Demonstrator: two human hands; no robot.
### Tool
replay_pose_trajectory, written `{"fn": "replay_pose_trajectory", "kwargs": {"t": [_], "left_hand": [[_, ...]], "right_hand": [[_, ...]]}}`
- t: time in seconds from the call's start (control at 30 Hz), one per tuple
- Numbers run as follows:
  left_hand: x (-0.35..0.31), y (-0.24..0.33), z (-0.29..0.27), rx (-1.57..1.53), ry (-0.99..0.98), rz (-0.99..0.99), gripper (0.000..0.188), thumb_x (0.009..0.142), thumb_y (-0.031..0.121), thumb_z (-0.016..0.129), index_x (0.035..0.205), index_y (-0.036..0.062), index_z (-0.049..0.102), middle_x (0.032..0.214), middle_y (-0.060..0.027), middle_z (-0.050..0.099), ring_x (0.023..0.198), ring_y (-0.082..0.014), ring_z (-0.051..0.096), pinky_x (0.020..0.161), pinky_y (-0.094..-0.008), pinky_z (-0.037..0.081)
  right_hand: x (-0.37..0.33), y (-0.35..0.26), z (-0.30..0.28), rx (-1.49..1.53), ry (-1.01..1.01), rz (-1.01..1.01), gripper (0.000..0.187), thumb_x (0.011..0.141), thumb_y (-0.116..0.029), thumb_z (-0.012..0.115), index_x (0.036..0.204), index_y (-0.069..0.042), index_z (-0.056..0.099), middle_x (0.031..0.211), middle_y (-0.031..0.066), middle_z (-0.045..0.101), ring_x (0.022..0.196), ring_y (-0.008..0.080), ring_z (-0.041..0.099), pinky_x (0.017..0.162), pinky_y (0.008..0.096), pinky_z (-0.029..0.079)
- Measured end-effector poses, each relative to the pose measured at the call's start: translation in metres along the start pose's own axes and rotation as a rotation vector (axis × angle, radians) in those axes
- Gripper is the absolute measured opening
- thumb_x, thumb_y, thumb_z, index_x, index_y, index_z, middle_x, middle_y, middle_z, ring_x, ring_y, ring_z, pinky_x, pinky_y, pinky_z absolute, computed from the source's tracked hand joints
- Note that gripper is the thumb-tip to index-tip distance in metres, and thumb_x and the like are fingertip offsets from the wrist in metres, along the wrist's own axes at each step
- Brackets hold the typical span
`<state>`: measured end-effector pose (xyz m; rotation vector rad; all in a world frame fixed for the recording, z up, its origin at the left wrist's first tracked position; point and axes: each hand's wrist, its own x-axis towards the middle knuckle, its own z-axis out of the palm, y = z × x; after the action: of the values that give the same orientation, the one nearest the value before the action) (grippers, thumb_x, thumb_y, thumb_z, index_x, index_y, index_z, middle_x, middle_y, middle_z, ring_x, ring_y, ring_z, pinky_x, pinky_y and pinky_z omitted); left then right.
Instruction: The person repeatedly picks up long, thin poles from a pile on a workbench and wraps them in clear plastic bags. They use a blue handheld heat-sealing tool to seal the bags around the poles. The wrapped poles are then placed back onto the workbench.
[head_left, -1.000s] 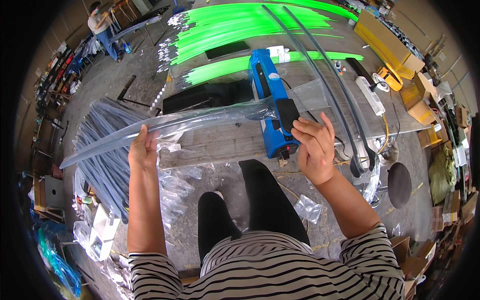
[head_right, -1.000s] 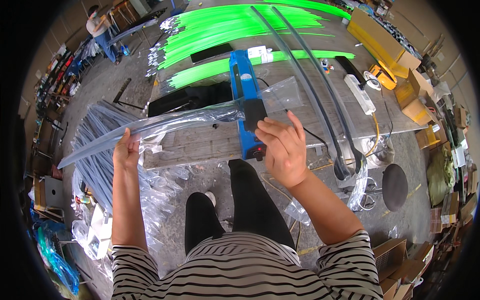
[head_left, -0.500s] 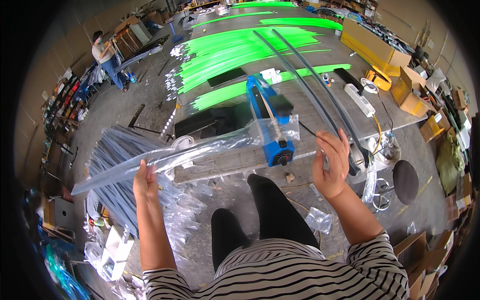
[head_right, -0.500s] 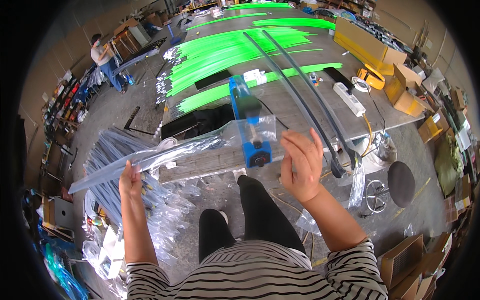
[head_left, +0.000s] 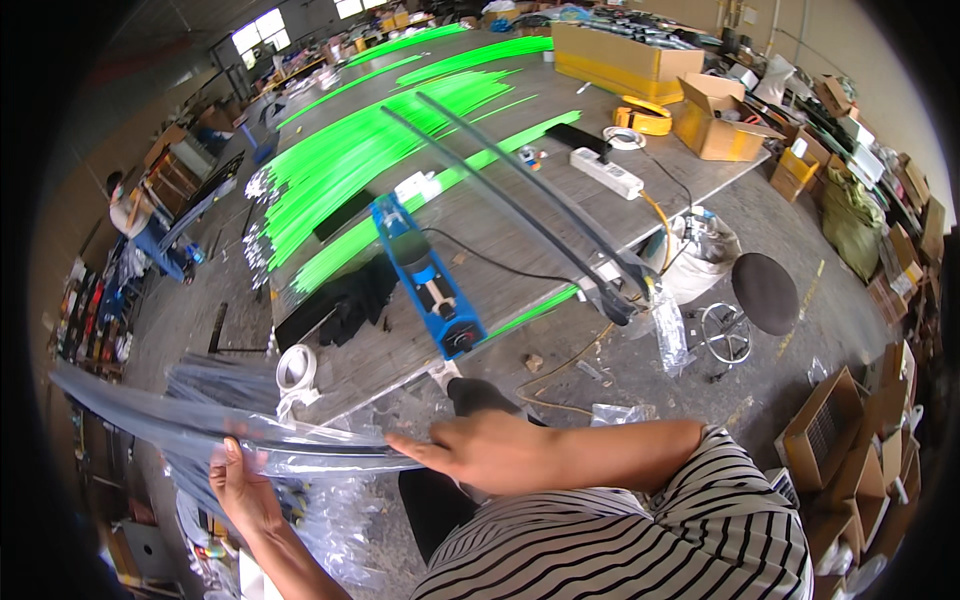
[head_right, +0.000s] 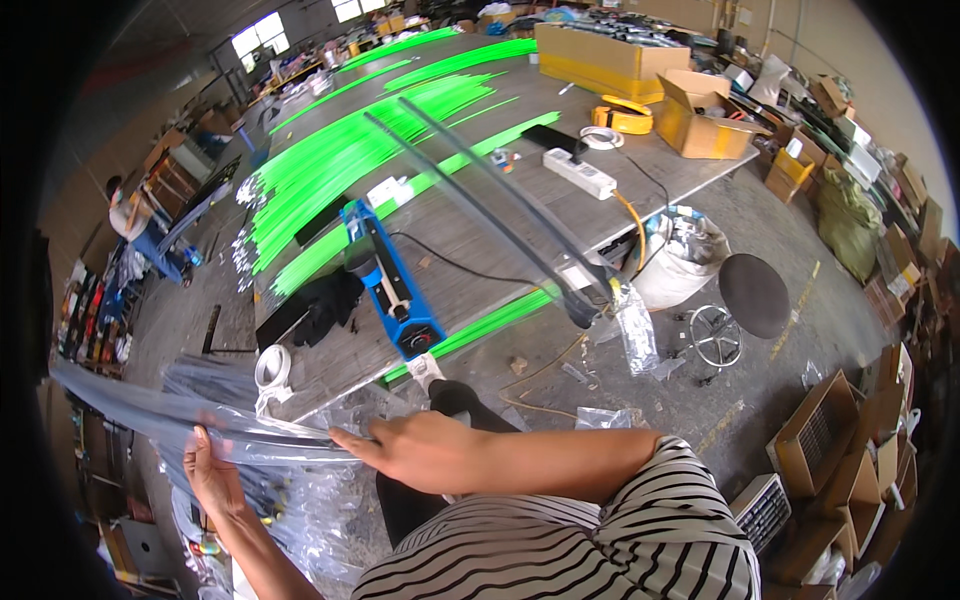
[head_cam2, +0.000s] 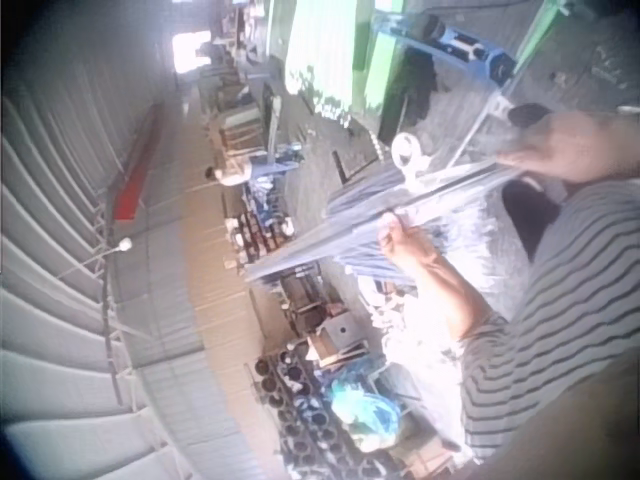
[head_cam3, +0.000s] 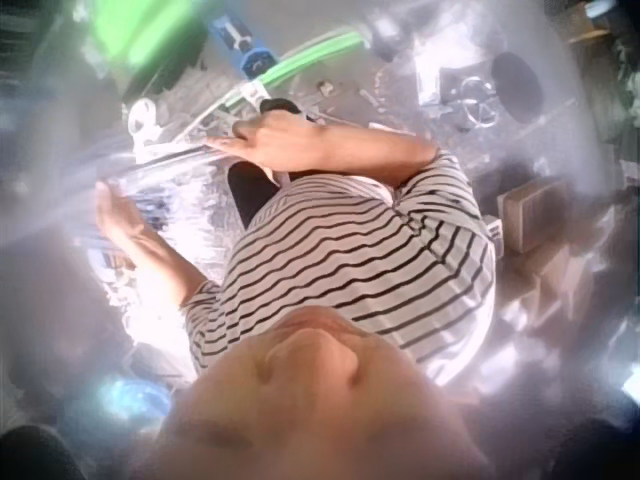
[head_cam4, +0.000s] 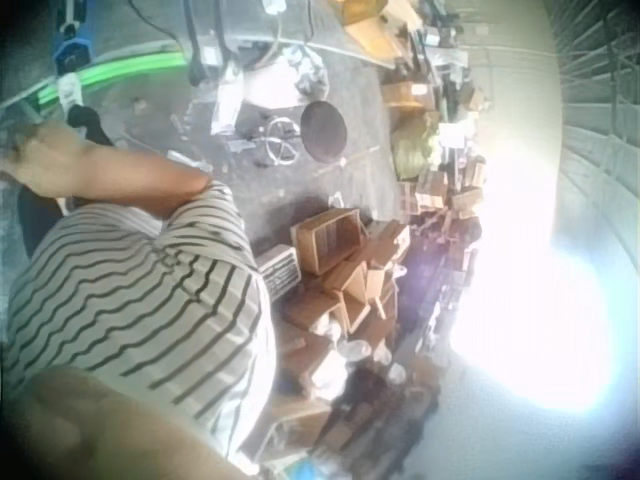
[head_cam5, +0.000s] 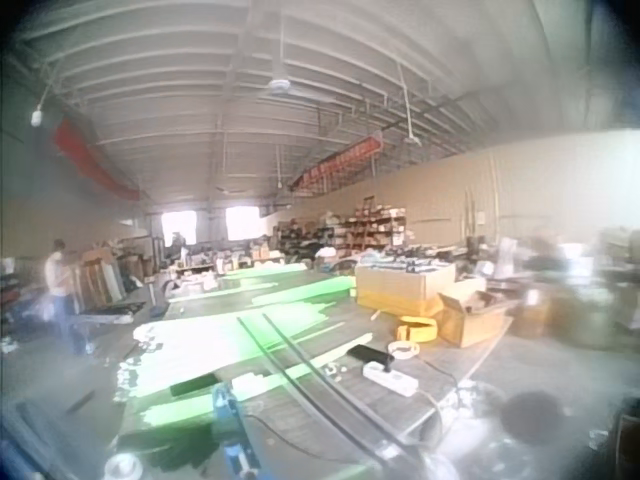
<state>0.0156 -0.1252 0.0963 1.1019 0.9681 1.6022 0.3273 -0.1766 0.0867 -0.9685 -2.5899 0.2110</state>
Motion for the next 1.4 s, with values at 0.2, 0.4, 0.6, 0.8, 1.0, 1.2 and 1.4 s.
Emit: {"fn": "replay_pose_trajectory", "kwargs": {"t": [0.2, 0.4, 0.6, 0.8, 1.0, 1.2, 1.4], "left_hand": [[-0.021, 0.012, 0.093, 0.226, -0.331, 0.19, 0.055, 0.085, 0.029, 0.051, 0.124, -0.005, 0.033, 0.112, -0.0191, 0.05, 0.085, -0.021, 0.06, 0.07, -0.0291, 0.051], [-0.039, -0.024, 0.066, 0.314, -0.184, -0.031, 0.037, 0.081, 0.017, 0.058, 0.11, -0.0037, 0.05, 0.095, -0.0168, 0.059, 0.069, -0.0214, 0.062, 0.06, -0.0289, 0.052], [-0.068, -0.043, 0.036, 0.346, -0.062, -0.163, 0.035, 0.081, 0.015, 0.058, 0.108, -0.0053, 0.05, 0.092, -0.0174, 0.059, 0.071, -0.0226, 0.062, 0.063, -0.0293, 0.052], [-0.095, -0.044, 0.002, 0.42, 0.057, -0.2, 0.035, 0.081, 0.02, 0.058, 0.106, -0.0047, 0.052, 0.091, -0.0155, 0.06, 0.069, -0.0205, 0.062, 0.061, -0.0289, 0.052], [-0.108, -0.069, -0.017, 0.339, 0.126, -0.295, 0.03, 0.081, 0.016, 0.059, 0.102, -0.0048, 0.055, 0.087, -0.0156, 0.061, 0.067, -0.0201, 0.062, 0.061, -0.0277, 0.052], [-0.095, -0.096, -0.024, 0.336, 0.039, -0.367, 0.03, 0.082, 0.018, 0.056, 0.102, -0.0052, 0.054, 0.087, -0.0161, 0.061, 0.066, -0.0207, 0.063, 0.06, -0.0281, 0.052], [-0.079, -0.092, -0.031, 0.337, -0.034, -0.414, 0.029, 0.082, 0.016, 0.057, 0.1, -0.006, 0.055, 0.086, -0.0152, 0.061, 0.067, -0.0201, 0.062, 0.061, -0.0283, 0.051]], "right_hand": [[-0.084, 0.034, -0.029, -0.203, 0.541, 0.303, 0.049, 0.072, -0.004, 0.051, 0.12, 0.0, 0.04, 0.081, 0.0146, 0.056, 0.051, 0.0204, 0.054, 0.042, 0.0302, 0.046], [-0.13, 0.133, -0.07, -0.436, 0.562, 0.722, 0.04, 0.073, 0.0, 0.05, 0.112, 0.002, 0.047, 0.067, 0.0181, 0.057, 0.057, 0.0318, 0.057, 0.05, 0.0387, 0.045], [-0.109, 0.229, -0.035, -0.501, 0.246, 0.968, 0.033, 0.078, -0.006, 0.041, 0.109, -0.003, 0.05, 0.075, 0.0209, 0.06, 0.07, 0.0348, 0.06, 0.062, 0.0418, 0.048], [-0.086, 0.223, -0.031, -0.642, 0.24, 0.935, 0.031, 0.076, -0.017, 0.054, 0.107, -0.008, 0.053, 0.077, 0.0152, 0.061, 0.071, 0.0315, 0.06, 0.062, 0.0388, 0.048], [-0.047, 0.181, -0.021, -0.227, 0.634, 0.572, 0.016, 0.073, -0.018, 0.062, 0.078, -0.003, 0.061, 0.07, 0.012, 0.061, 0.06, 0.0265, 0.059, 0.054, 0.0352, 0.046], [-0.014, 0.191, 0.038, 0.237, 0.607, 0.701, 0.018, 0.075, -0.017, 0.062, 0.072, 0.001, 0.06, 0.057, 0.0099, 0.057, 0.05, 0.0178, 0.056, 0.048, 0.0261, 0.043], [-0.012, 0.204, 0.075, 0.679, 0.733, 0.836, 0.021, 0.077, -0.016, 0.063, 0.074, 0.005, 0.06, 0.057, 0.0044, 0.057, 0.05, 0.008, 0.054, 0.047, 0.0197, 0.042]]}}
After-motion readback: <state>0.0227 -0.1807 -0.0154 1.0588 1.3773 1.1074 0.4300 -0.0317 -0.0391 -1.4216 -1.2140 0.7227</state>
